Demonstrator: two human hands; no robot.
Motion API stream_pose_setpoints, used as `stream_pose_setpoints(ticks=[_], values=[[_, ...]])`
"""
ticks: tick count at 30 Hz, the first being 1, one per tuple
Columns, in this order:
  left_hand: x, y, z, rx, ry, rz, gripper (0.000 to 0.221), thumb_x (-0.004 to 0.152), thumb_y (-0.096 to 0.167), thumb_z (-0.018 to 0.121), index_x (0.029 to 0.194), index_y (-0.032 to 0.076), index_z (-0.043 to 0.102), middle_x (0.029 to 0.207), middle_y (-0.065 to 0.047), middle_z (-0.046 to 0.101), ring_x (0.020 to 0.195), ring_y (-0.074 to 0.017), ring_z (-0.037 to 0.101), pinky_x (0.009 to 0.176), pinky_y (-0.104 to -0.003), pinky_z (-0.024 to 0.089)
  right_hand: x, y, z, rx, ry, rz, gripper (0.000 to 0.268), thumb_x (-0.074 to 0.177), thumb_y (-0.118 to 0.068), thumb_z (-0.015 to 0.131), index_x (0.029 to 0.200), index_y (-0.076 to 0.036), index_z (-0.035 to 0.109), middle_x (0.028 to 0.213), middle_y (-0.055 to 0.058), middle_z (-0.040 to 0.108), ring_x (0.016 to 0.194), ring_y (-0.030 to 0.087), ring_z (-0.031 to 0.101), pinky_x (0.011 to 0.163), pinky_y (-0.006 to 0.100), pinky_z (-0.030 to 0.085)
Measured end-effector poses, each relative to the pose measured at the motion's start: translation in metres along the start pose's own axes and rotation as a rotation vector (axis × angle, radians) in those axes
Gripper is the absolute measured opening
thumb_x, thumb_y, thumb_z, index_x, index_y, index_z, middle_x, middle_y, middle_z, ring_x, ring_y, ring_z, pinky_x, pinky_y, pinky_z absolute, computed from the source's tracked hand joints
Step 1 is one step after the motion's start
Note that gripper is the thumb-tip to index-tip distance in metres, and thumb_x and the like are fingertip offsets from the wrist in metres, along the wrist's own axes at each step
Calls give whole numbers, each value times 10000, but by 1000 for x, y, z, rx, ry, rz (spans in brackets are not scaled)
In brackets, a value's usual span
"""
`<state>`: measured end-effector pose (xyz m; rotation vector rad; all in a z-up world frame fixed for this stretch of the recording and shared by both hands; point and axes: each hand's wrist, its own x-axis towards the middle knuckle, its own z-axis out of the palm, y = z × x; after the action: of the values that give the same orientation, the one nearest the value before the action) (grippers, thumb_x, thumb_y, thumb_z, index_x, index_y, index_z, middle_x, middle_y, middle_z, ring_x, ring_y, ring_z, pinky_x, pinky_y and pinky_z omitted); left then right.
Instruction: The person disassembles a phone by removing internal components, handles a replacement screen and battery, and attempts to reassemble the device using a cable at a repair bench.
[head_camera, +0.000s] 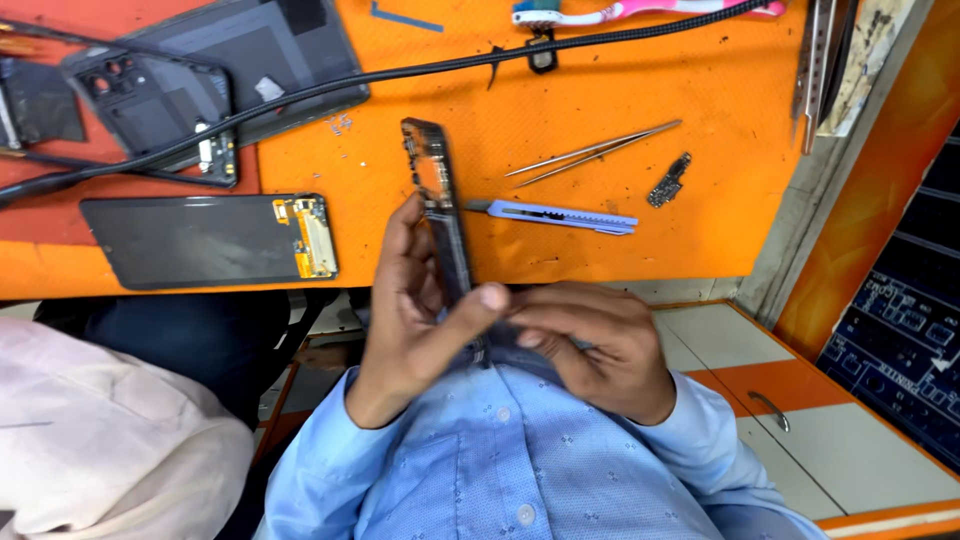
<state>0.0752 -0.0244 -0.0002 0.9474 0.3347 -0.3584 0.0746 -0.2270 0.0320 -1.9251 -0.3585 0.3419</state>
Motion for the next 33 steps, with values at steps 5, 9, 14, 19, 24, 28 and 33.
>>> stream_pose_setpoints(ticks=[5, 9, 14, 19, 24, 28, 33], values=[[-1, 6, -21, -226, -48, -122, 930, 899, 278, 702, 1663, -54, 291, 1304, -237, 537, 1032, -250, 578, 940, -356, 507, -1, 12, -18, -345, 361, 226, 116, 987, -28, 778, 1093, -34, 729, 1019, 95, 724, 848, 227, 720, 755, 307, 570], [7, 22, -17, -340, -187, -72, 956, 952, 430, 644, 1645, -87, 236, 1348, -257, 519, 1090, -273, 594, 944, -380, 525, 10, 13, -19, -651, 311, 103, 197, 959, -49, 865, 1119, -42, 750, 1074, 86, 697, 957, 272, 637, 839, 360, 515], [9, 35, -7, -356, -232, -39, 1050, 1040, 739, 389, 1651, -93, 195, 1344, -287, 511, 1079, -285, 605, 945, -427, 552, 30, 14, 9, -721, 199, 6, 271, 881, -78, 879, 1119, -17, 764, 1171, 106, 666, 1097, 338, 561, 943, 431, 490], [-1, 47, 5, -310, -179, -34, 1195, 960, 850, 304, 1655, -112, 172, 1392, -360, 478, 1083, -328, 619, 925, -452, 551, 15, -2, 19, -650, 305, 20, 179, 994, -49, 843, 1153, -25, 764, 1084, 94, 663, 1034, 284, 599, 902, 369, 504], [-11, 45, 10, -269, -189, 80, 1196, 963, 867, 275, 1630, -120, 172, 1405, -361, 504, 1066, -316, 640, 938, -419, 564, -6, -13, 9, 220, 114, 316, 177, 1015, -100, 687, 1011, 74, 722, 905, 106, 741, 785, 123, 687, 698, 215, 522], [-19, 42, 15, -237, -188, 117, 1240, 940, 887, 288, 1669, -110, 175, 1387, -356, 523, 1077, -306, 646, 933, -402, 532, -11, -6, 15, 355, 80, 288, 229, 956, -94, 752, 1027, 117, 700, 941, 133, 734, 811, 118, 654, 712, 229, 514], [-26, 42, 14, -72, -220, 97, 1280, 882, 932, 266, 1622, -105, 155, 1331, -344, 550, 1224, -270, 575, 904, -346, 510, -14, -6, 25, 443, 48, 440, 210, 991, -90, 696, 1030, 116, 690, 915, 135, 754, 760, 129, 721, 684, 256, 616]])
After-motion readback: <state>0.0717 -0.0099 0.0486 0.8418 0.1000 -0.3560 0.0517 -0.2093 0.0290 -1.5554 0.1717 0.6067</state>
